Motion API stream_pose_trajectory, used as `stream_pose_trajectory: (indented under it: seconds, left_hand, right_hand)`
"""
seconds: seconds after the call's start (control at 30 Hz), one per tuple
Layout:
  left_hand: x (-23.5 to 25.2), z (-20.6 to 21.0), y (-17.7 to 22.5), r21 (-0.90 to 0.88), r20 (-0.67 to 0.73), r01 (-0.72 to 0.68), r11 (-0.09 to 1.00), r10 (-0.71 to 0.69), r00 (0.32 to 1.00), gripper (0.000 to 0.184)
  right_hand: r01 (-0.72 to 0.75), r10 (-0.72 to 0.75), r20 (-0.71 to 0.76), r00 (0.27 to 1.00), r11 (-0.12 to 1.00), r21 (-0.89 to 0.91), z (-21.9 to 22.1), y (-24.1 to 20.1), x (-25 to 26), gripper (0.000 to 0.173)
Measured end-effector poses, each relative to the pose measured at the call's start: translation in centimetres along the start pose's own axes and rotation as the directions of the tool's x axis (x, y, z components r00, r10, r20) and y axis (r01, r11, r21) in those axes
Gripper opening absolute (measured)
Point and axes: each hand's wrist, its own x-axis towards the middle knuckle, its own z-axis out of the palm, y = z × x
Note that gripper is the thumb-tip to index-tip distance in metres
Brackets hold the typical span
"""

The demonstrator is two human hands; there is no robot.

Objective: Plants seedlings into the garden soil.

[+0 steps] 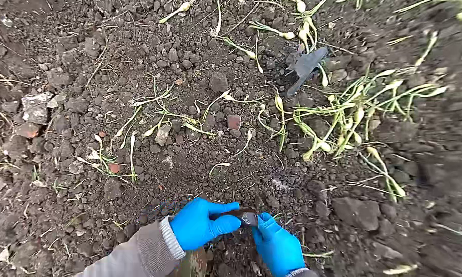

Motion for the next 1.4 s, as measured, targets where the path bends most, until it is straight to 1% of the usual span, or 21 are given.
stream_pose_trajectory:
  seconds: [0.03, 0.1, 0.17, 0.23, 0.3, 0.37, 0.43, 0.5, 0.6, 0.67, 0.73, 0.8, 0.87, 0.93, 1.0, 1.07, 1.13, 1.2, 1.27, 1.33, 1.4]
  left_hand:
    - [1.5, 1.2, -2.0, 0.032, 0.019, 0.082, 0.996, -0.083, 0.996, 0.079]
    - [1.8, 2.2, -4.4, -0.029, -0.024, 0.132, 0.991, -0.132, 0.991, 0.078]
    - [-0.4, 2.2, -4.9, -0.206, -0.099, 0.081, 0.975, -0.103, 0.99, 0.083]
    - [-3.4, 1.2, -4.0, -0.318, -0.202, -0.073, 0.945, 0.007, 0.979, 0.091]
    - [-5.9, -0.1, -3.6, -0.292, -0.29, -0.279, 0.915, 0.193, 0.937, 0.091]
    - [-7.5, -0.6, -4.7, -0.217, -0.342, -0.346, 0.913, 0.261, 0.903, 0.091]
    - [-7.6, -1.3, -6.8, -0.192, -0.346, -0.286, 0.939, 0.208, 0.915, 0.097]
    - [-7.6, -1.9, -6.9, -0.25, -0.407, -0.253, 0.934, 0.136, 0.903, 0.096]
    - [-7.9, -2.7, -4.0, -0.302, -0.476, -0.293, 0.907, 0.123, 0.871, 0.068]
    - [-7.6, -2.5, -4.2, -0.294, -0.503, -0.345, 0.891, 0.163, 0.849, 0.075]
    - [-7.0, -2.2, -5.9, -0.287, -0.475, -0.256, 0.923, 0.095, 0.875, 0.097]
    - [-7.0, -2.5, -7.2, -0.289, -0.424, -0.201, 0.936, 0.063, 0.904, 0.107]
    - [-7.3, -3.4, -6.3, -0.305, -0.424, -0.175, 0.936, 0.031, 0.905, 0.104]
    - [-7.9, -4.6, -4.2, -0.35, -0.433, -0.181, 0.919, 0.013, 0.901, 0.087]
    - [-8.2, -5.3, -2.7, -0.363, -0.442, -0.269, 0.892, 0.089, 0.893, 0.073]
    - [-7.6, -4.9, -2.7, -0.367, -0.455, -0.305, 0.879, 0.117, 0.883, 0.08]
    - [-6.3, -4.1, -4.3, -0.355, -0.416, -0.178, 0.918, 0.015, 0.909, 0.099]
    - [-5.9, -3.8, -6.2, -0.372, -0.396, -0.108, 0.922, -0.053, 0.917, 0.105]
    - [-6.3, -4.6, -6.0, -0.459, -0.393, -0.09, 0.884, -0.111, 0.913, 0.084]
    - [-7.2, -6.2, -4.4, -0.505, -0.374, -0.117, 0.855, -0.094, 0.923, 0.068]
    - [-7.6, -6.8, -3.3, -0.508, -0.404, -0.228, 0.831, 0.004, 0.915, 0.062]
  right_hand:
    - [-0.006, 0.008, 0.052, 0.999, 0.999, -0.032, -0.4, -1.1, 0.6, 0.023]
    - [-0.045, 0.092, 0.315, 0.945, 0.987, -0.154, -1.3, -4.0, 2.9, 0.03]
    - [-0.059, 0.195, 0.556, 0.808, 0.966, -0.253, 0.1, -6.1, 4.9, 0.04]
    - [-0.075, 0.244, 0.604, 0.759, 0.954, -0.291, 2.8, -6.9, 5.8, 0.045]
    - [-0.068, 0.221, 0.585, 0.781, 0.96, -0.273, 4.5, -7.3, 5.8, 0.043]
    - [-0.059, 0.157, 0.519, 0.84, 0.978, -0.199, 4.9, -6.7, 4.4, 0.038]
    - [-0.079, 0.118, 0.361, 0.925, 0.99, -0.119, 4.3, -6.2, 3.6, 0.035]
    - [-0.058, 0.064, 0.179, 0.982, 0.998, -0.04, 3.3, -6.4, 4.3, 0.035]
    - [-0.032, 0.032, 0.044, 0.999, 0.999, -0.007, 1.8, -7.7, 8.3, 0.041]
    - [-0.091, 0.096, 0.122, 0.988, 0.995, -0.052, 0.7, -8.7, 12.0, 0.047]
    - [-0.17, 0.178, 0.167, 0.97, 0.984, -0.059, 0.0, -9.3, 14.4, 0.039]
    - [-0.205, 0.222, 0.166, 0.961, 0.972, -0.114, -0.3, -9.6, 15.0, 0.035]
    - [-0.231, 0.259, 0.176, 0.95, 0.959, -0.165, -0.2, -9.7, 14.4, 0.04]
    - [-0.226, 0.261, 0.204, 0.943, 0.958, -0.179, 0.3, -9.5, 13.6, 0.046]
    - [-0.216, 0.255, 0.23, 0.939, 0.959, -0.183, 0.9, -9.2, 13.2, 0.048]
    - [-0.203, 0.24, 0.246, 0.939, 0.965, -0.168, 1.1, -9.1, 12.6, 0.043]
    - [-0.169, 0.199, 0.221, 0.955, 0.975, -0.147, 1.1, -8.8, 11.4, 0.035]
    - [-0.126, 0.146, 0.201, 0.969, 0.986, -0.108, 1.2, -8.4, 10.0, 0.034]
    - [-0.114, 0.131, 0.238, 0.962, 0.99, -0.085, 1.4, -8.3, 8.7, 0.036]
    - [-0.123, 0.143, 0.249, 0.958, 0.988, -0.095, 1.7, -8.1, 7.8, 0.037]
    - [-0.143, 0.149, 0.119, 0.982, 0.988, -0.063, 2.3, -8.0, 8.2, 0.035]
